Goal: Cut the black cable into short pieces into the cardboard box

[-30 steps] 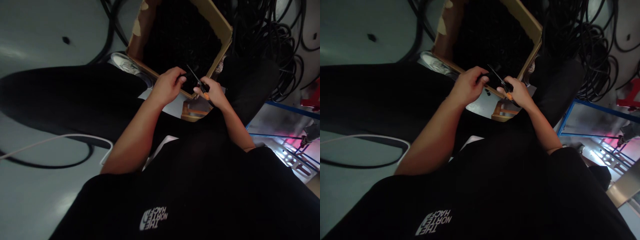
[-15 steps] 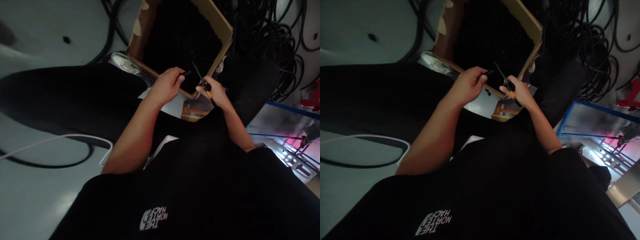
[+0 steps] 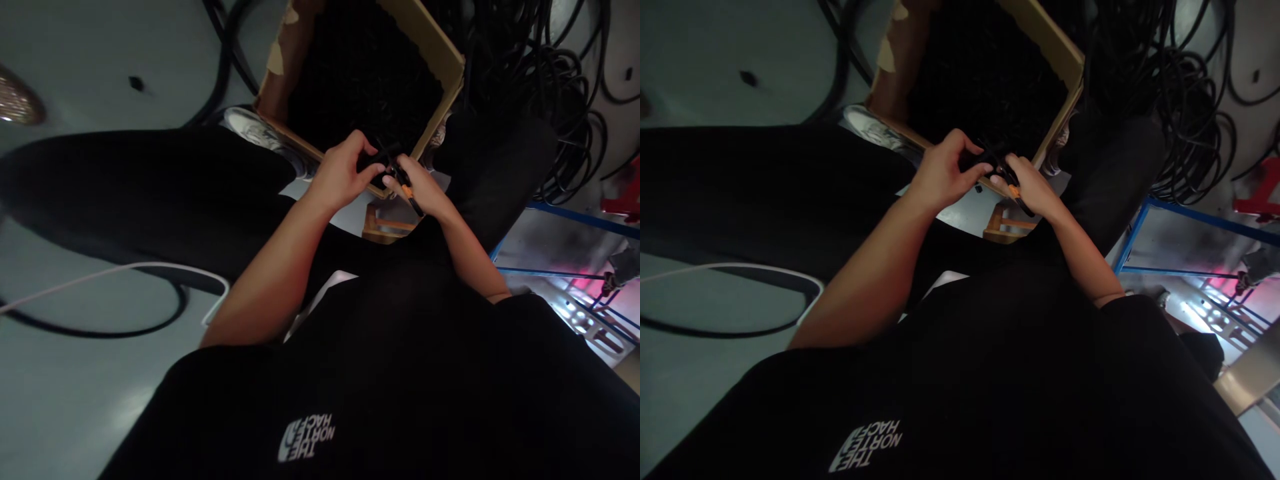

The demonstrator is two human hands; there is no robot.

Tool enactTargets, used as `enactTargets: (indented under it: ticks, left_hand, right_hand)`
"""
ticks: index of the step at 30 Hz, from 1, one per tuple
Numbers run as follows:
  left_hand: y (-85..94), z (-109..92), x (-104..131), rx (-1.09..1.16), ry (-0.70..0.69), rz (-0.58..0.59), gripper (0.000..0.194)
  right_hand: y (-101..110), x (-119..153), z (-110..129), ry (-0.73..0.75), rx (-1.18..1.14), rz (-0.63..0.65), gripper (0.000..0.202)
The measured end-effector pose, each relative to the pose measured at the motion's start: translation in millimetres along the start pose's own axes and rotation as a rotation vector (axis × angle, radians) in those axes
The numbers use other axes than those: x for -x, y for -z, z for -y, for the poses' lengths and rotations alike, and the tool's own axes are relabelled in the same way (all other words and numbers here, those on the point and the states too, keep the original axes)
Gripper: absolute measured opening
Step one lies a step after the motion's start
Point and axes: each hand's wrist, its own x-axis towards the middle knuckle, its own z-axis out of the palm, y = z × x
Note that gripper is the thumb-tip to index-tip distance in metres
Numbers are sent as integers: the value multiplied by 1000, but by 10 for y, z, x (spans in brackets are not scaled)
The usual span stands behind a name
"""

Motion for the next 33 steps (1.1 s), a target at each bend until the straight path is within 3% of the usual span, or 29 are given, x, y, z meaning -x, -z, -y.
enactTargets:
  ticks: [14,22,29,33]
  left_hand:
    - [5,-54,5,-1,17,-77,51]
    - [42,-99,12,4,-24,-16,51]
    - [114,-46,14,-27,-17,-71,41]
    - [116,-20,-11,-21,-19,-95,48]
  right_hand:
    - [-14,14,130,-70,-31,-54,72]
    - [30,-33,-6,-11,57,-70,69]
    - [133,52,89,-28,-20,-46,71]
    - [140,60,88,30,-37,-46,66]
